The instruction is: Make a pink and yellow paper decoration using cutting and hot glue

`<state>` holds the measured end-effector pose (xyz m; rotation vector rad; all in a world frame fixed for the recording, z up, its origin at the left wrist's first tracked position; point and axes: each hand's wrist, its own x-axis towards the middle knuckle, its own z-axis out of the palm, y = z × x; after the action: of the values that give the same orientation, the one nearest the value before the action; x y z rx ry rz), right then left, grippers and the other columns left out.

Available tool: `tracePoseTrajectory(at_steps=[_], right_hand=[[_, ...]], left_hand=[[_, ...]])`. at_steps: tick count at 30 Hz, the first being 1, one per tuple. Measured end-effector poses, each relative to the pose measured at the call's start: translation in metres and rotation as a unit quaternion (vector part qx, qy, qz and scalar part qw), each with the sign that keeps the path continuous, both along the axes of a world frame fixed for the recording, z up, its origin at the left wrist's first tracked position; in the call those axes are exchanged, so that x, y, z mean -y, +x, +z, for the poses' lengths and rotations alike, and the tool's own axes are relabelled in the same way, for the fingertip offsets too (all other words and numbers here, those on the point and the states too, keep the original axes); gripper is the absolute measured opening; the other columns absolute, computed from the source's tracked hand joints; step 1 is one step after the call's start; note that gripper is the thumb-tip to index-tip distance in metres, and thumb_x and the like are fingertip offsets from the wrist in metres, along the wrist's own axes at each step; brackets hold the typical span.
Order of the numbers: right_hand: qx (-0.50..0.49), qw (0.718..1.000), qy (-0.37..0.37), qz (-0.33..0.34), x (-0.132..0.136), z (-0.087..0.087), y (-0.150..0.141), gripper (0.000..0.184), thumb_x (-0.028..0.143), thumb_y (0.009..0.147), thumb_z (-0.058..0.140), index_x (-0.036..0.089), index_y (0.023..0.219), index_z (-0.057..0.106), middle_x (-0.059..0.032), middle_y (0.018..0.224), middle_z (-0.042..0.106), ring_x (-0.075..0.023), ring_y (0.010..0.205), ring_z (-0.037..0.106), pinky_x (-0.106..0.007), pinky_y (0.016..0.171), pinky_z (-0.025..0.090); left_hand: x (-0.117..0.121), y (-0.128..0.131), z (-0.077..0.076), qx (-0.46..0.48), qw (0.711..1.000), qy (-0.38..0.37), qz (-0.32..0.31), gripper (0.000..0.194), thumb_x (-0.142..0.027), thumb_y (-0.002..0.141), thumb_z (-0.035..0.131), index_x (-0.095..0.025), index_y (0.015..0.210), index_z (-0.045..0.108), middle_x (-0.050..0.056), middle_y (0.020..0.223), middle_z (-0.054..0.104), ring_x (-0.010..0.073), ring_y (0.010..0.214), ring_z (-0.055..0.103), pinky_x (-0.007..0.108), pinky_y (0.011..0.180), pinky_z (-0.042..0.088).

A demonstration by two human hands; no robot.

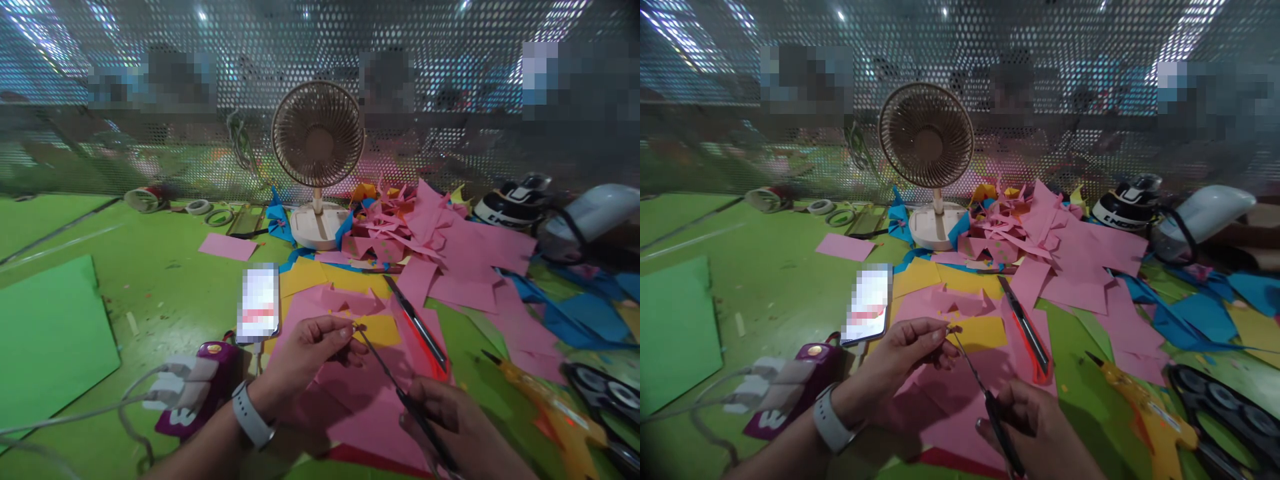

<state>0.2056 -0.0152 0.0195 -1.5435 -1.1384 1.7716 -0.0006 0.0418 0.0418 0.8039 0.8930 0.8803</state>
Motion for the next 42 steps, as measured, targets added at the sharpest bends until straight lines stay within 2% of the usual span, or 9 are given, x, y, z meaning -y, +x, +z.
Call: tracePoseTrajectory(at_steps=[11,16,23,34,42], right_hand=[[-0.001,1.000,0.011,0.007,-0.0013,0.0003,-0.0008,0.049,0.053,0.056,0.077,0.019,0.060,0.043,0.0090,0.047,0.041,-0.0023,0.037,0.031,-0.016,0.035,0.022],[-0.012,1.000,-0.006,-0.013,-0.0021,0.0013,-0.0027,0.050,0.048,0.049,0.082,0.019,0.058,0.042,0.0098,0.045,0.037,-0.0031,0.040,0.030,-0.016,0.038,0.024],[-0.016,0.999,-0.001,-0.046,-0.0033,0.0022,-0.0014,0.047,0.041,0.049,0.084,0.017,0.058,0.044,0.0082,0.047,0.042,-0.0030,0.044,0.030,-0.016,0.042,0.023],[-0.022,1.000,-0.006,-0.016,-0.0014,0.0005,-0.0012,0.052,0.054,0.053,0.078,0.019,0.059,0.040,0.0101,0.045,0.038,-0.0015,0.037,0.028,-0.015,0.035,0.021],[0.002,1.000,-0.002,-0.001,0.0002,0.0001,0.0004,0.051,0.057,0.054,0.076,0.020,0.060,0.042,0.0099,0.046,0.038,-0.0022,0.035,0.031,-0.016,0.033,0.021]], left_hand=[[0.0000,-0.0003,-0.0042,0.000,1.000,0.001,-0.013,0.027,-0.034,0.077,0.069,-0.011,0.089,0.063,0.008,0.077,0.072,0.0131,0.063,0.066,0.025,0.064,0.050],[0.0003,-0.0002,-0.0035,-0.008,1.000,0.004,-0.006,0.027,-0.034,0.077,0.068,-0.011,0.090,0.063,0.008,0.078,0.072,0.0132,0.063,0.066,0.026,0.065,0.050],[-0.0005,-0.0004,-0.0017,-0.022,1.000,0.010,0.001,0.024,-0.034,0.078,0.067,-0.011,0.084,0.062,0.008,0.076,0.072,0.0132,0.063,0.066,0.024,0.064,0.050],[-0.0016,0.0001,-0.0035,0.015,1.000,-0.001,0.026,0.022,-0.031,0.077,0.069,-0.012,0.087,0.063,0.006,0.076,0.072,0.0113,0.063,0.066,0.022,0.063,0.049],[0.0010,0.0003,-0.0050,0.010,1.000,0.008,-0.006,0.022,-0.031,0.080,0.065,-0.010,0.087,0.063,0.008,0.077,0.072,0.0133,0.066,0.067,0.024,0.065,0.050]])
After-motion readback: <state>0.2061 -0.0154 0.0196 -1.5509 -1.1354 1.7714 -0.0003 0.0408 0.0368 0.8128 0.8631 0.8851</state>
